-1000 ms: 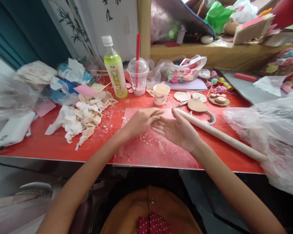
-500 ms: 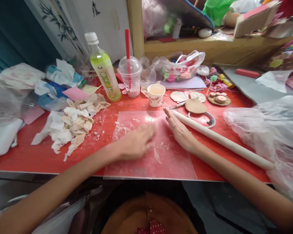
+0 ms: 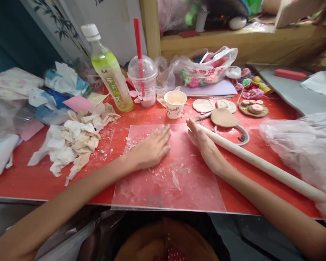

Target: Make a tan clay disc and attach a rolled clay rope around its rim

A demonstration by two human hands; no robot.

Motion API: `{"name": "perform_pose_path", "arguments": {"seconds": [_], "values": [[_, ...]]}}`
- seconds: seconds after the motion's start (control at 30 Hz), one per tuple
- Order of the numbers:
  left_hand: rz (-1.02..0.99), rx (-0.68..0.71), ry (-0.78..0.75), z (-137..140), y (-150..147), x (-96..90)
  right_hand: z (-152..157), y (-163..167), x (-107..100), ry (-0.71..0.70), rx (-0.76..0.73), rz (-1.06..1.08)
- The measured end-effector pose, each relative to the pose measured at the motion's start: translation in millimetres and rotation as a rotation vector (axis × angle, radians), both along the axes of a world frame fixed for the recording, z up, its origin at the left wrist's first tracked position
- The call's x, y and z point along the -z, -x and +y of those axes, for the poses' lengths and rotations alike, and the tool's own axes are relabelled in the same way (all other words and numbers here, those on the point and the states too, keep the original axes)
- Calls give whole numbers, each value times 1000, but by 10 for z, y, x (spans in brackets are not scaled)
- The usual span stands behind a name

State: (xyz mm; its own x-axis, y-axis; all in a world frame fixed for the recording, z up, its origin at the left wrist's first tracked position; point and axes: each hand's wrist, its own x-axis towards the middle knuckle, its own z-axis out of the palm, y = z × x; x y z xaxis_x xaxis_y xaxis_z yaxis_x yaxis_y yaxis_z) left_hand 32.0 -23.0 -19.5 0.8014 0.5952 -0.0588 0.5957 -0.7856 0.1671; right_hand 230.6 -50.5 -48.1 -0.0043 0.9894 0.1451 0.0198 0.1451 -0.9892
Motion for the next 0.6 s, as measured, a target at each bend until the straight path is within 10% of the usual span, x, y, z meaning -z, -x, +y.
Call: {"name": "perform_pose_path", "arguments": {"seconds": [0.13,0.27,0.4,0.5,0.6], "values": [[-9,376,41,-122,-21,-9,3,8,-5,7,0,3],[-32,25,-51,-135,-25,19,1,1,-11,6,20,-23],[-23,457,-1,-171,-37,36,11,-16,1,14,15,-60],[-34,171,-103,-178,-47,29,21,-26,13,2,10,-61],[-32,361,-82,-191,-51,10,28,-29,15,3,8,-57]]}}
